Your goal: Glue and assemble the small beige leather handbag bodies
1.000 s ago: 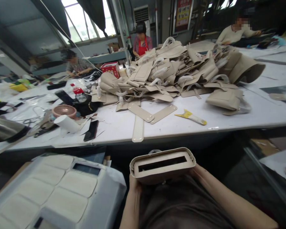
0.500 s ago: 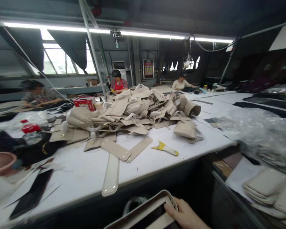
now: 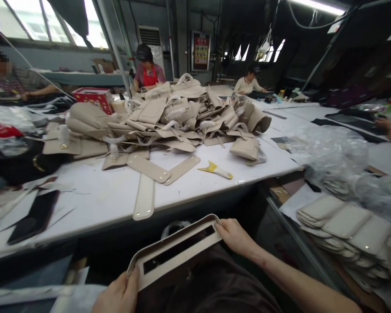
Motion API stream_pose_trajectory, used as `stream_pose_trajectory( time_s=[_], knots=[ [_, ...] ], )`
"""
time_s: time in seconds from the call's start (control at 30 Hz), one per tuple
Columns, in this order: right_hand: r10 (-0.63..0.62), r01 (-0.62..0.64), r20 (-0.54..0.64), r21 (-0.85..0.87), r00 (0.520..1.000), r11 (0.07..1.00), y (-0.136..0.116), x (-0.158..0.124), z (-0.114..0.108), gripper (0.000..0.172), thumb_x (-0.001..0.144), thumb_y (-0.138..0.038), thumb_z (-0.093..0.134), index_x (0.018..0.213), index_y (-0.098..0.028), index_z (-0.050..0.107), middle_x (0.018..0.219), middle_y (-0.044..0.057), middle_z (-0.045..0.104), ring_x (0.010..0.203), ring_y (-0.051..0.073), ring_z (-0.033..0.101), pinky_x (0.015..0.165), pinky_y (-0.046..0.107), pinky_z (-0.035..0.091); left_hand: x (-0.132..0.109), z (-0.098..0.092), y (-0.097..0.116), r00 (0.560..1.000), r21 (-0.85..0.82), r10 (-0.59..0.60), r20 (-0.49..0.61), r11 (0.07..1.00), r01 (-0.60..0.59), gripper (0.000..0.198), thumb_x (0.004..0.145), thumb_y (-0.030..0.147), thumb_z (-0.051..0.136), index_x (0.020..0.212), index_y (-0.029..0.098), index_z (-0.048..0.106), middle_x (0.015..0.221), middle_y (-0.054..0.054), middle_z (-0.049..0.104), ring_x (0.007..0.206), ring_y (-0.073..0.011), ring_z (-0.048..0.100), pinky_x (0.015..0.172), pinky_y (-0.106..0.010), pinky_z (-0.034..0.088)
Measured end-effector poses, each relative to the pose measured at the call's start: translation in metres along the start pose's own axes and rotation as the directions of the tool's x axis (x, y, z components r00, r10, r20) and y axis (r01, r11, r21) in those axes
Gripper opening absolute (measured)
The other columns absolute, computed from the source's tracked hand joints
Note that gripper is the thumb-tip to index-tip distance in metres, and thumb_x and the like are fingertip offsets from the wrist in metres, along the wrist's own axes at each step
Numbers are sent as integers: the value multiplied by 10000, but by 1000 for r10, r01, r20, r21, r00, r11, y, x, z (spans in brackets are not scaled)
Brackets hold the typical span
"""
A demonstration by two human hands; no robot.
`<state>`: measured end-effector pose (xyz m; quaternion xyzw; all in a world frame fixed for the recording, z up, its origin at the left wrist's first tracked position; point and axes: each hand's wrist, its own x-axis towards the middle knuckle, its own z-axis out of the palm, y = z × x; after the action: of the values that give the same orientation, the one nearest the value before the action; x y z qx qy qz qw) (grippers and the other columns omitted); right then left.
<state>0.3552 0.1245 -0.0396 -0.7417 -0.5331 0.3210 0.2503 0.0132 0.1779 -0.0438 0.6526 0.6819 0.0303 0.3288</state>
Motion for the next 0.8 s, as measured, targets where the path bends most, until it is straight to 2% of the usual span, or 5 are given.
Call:
stream_pose_trajectory(
  time_s=[0.1,0.23,0.4,0.53,0.8],
  knots=[
    [11,-11,10,-29,1000,1000,-5,-2,-3,343,907,-319,420,592,-184,420,556,-20,446,550,112,418,533,253,230,-1,0,-5,999,48,-15,29,999,14,337,766,478,453,735,250,699,720,-108,678,772,-346,628,681,-352,389],
    [42,-40,45,-45,998,998,-5,-6,-3,341,880,-399,503,622,-176,492,568,-19,495,550,116,449,507,239,247,0,-1,-23,969,39,245,-24,969,-244,462,588,296,572,1016,314,745,722,-48,650,612,-257,553,586,-297,313],
    [59,-55,40,-94,997,994,-5,-7,-3,369,934,-391,410,627,-191,449,573,-17,485,550,118,449,512,244,261,-6,-6,-9,995,-11,93,-42,996,-94,193,664,394,605,765,276,719,694,-54,682,609,-257,568,565,-288,314],
    [14,-1,69,-183,998,983,-13,1,-8,354,940,-274,357,595,-204,387,585,12,516,562,134,479,560,268,279,-8,-11,19,995,231,-84,51,970,70,374,883,446,343,688,252,596,742,-118,708,834,-359,656,662,-353,364],
    [2,49,180,-277,984,960,-23,20,-16,353,863,-184,407,510,-208,405,609,97,605,590,177,540,579,296,299,0,-18,27,993,332,-37,110,943,-2,373,909,367,273,730,227,569,870,-157,723,915,-347,674,746,-379,426]
  ],
)
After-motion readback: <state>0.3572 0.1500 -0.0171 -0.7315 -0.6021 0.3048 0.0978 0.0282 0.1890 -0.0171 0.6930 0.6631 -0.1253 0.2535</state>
